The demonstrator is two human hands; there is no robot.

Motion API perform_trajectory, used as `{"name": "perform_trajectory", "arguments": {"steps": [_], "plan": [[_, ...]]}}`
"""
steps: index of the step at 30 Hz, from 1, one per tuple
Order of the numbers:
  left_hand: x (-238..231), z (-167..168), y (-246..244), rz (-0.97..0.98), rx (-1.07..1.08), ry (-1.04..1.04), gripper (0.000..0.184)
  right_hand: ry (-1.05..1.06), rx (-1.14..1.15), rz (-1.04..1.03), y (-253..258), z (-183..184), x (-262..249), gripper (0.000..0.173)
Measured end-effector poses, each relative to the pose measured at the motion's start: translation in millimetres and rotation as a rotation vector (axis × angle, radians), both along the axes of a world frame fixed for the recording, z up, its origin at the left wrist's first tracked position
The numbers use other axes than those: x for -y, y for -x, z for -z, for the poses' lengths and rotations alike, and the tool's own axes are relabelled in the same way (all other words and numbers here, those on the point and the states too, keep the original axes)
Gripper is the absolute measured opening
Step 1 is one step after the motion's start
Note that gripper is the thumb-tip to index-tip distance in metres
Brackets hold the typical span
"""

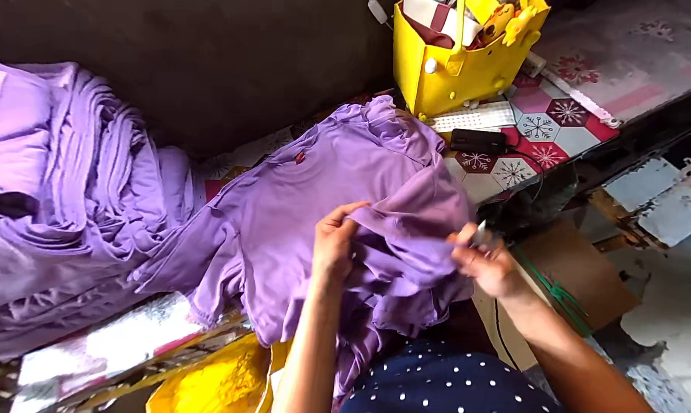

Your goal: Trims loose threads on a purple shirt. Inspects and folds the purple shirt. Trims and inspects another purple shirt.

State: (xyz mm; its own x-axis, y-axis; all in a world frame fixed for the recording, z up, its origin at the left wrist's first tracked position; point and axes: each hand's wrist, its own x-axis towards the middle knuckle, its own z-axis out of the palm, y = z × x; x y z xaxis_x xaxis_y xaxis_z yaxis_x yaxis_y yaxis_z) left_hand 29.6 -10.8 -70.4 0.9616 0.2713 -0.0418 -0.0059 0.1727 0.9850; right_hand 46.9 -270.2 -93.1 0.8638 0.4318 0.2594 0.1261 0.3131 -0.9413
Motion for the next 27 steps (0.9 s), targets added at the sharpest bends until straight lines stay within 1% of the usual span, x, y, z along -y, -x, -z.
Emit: {"name": "perform_trajectory", "arguments": {"steps": [1, 2, 3, 5, 7, 8, 9, 10, 11, 12, 13, 14, 15, 16, 17, 18, 19, 20, 21, 22, 23, 24, 25, 26, 27], "plan": [[-10.7, 1.5, 4.7, -0.035, -0.098, 0.050, 0.031, 0.004, -0.171, 0.138, -6.5, 3.3, 7.5, 0.016], [-17.7, 6.0, 9.6, -0.052, -0.183, 0.079, 0.029, 0.055, -0.314, 0.235, -13.9, 9.0, 11.0, 0.017], [-19.9, 13.4, 13.7, -0.057, -0.255, 0.085, 0.029, 0.142, -0.415, 0.290, -19.7, 17.8, 10.7, 0.016], [-19.6, 33.8, 21.9, -0.011, -0.324, 0.005, 0.028, 0.384, -0.474, 0.309, -23.9, 40.3, 6.2, 0.007], [-21.8, 47.4, 27.7, 0.102, -0.310, -0.234, 0.019, 0.563, -0.408, 0.312, -21.8, 52.8, 0.4, 0.012], [-21.0, 45.5, 28.7, 0.153, -0.294, -0.375, 0.011, 0.604, -0.333, 0.315, -19.5, 53.0, -1.7, 0.015], [-18.3, 39.8, 29.2, 0.185, -0.274, -0.509, 0.016, 0.609, -0.254, 0.314, -16.0, 49.8, -2.7, 0.016], [-14.1, 33.8, 29.0, 0.189, -0.231, -0.640, 0.028, 0.594, -0.186, 0.299, -11.8, 43.6, -2.2, 0.017], [-9.8, 28.9, 27.7, 0.188, -0.147, -0.746, 0.040, 0.570, -0.125, 0.265, -7.8, 35.7, -0.5, 0.015], [-6.0, 25.4, 24.6, 0.195, -0.045, -0.826, 0.048, 0.536, -0.072, 0.234, -4.6, 28.4, 1.1, 0.012], [-2.0, 21.9, 20.7, 0.220, 0.050, -0.894, 0.053, 0.493, -0.026, 0.210, -2.0, 22.8, 2.4, 0.008], [2.9, 16.6, 17.4, 0.270, 0.106, -0.939, 0.053, 0.446, 0.019, 0.189, 0.5, 18.4, 3.8, 0.007], [8.5, 10.9, 15.1, 0.336, 0.126, -0.955, 0.049, 0.396, 0.068, 0.178, 2.8, 15.0, 5.1, 0.007], [13.3, 5.7, 13.7, 0.398, 0.115, -0.935, 0.039, 0.345, 0.118, 0.173, 4.6, 12.5, 6.3, 0.008], [15.8, 1.5, 13.5, 0.452, 0.064, -0.845, 0.027, 0.305, 0.152, 0.178, 5.7, 10.4, 7.5, 0.009], [15.0, -0.9, 14.4, 0.492, 0.006, -0.682, 0.012, 0.305, 0.163, 0.210, 6.0, 9.0, 8.4, 0.009], [11.1, -0.9, 16.3, 0.524, -0.042, -0.477, 0.002, 0.356, 0.152, 0.262, 4.7, 9.2, 9.3, 0.009], [7.5, 0.0, 19.5, 0.531, -0.081, -0.291, 0.011, 0.457, 0.125, 0.315, 2.1, 11.4, 9.5, 0.010], [6.1, 1.1, 23.3, 0.525, -0.106, -0.178, 0.018, 0.577, 0.096, 0.359, -0.4, 15.0, 8.1, 0.011], [8.1, 1.9, 27.0, 0.506, -0.122, -0.130, 0.022, 0.684, 0.085, 0.403, -1.1, 18.0, 4.6, 0.014], [12.7, 1.9, 30.4, 0.477, -0.133, -0.124, 0.023, 0.742, 0.123, 0.458, 0.9, 19.4, 0.2, 0.016], [18.3, 1.1, 33.7, 0.442, -0.141, -0.135, 0.023, 0.745, 0.211, 0.527, 4.9, 19.4, -4.0, 0.017], [23.4, -0.4, 37.3, 0.405, -0.144, -0.152, 0.022, 0.704, 0.308, 0.595, 10.4, 16.9, -7.8, 0.017], [27.0, -1.9, 40.6, 0.376, -0.137, -0.172, 0.021, 0.634, 0.365, 0.636, 16.9, 10.6, -11.9, 0.016], [29.3, -3.0, 43.5, 0.357, -0.119, -0.200, 0.019, 0.565, 0.360, 0.630, 24.1, 1.6, -16.1, 0.015]]}}
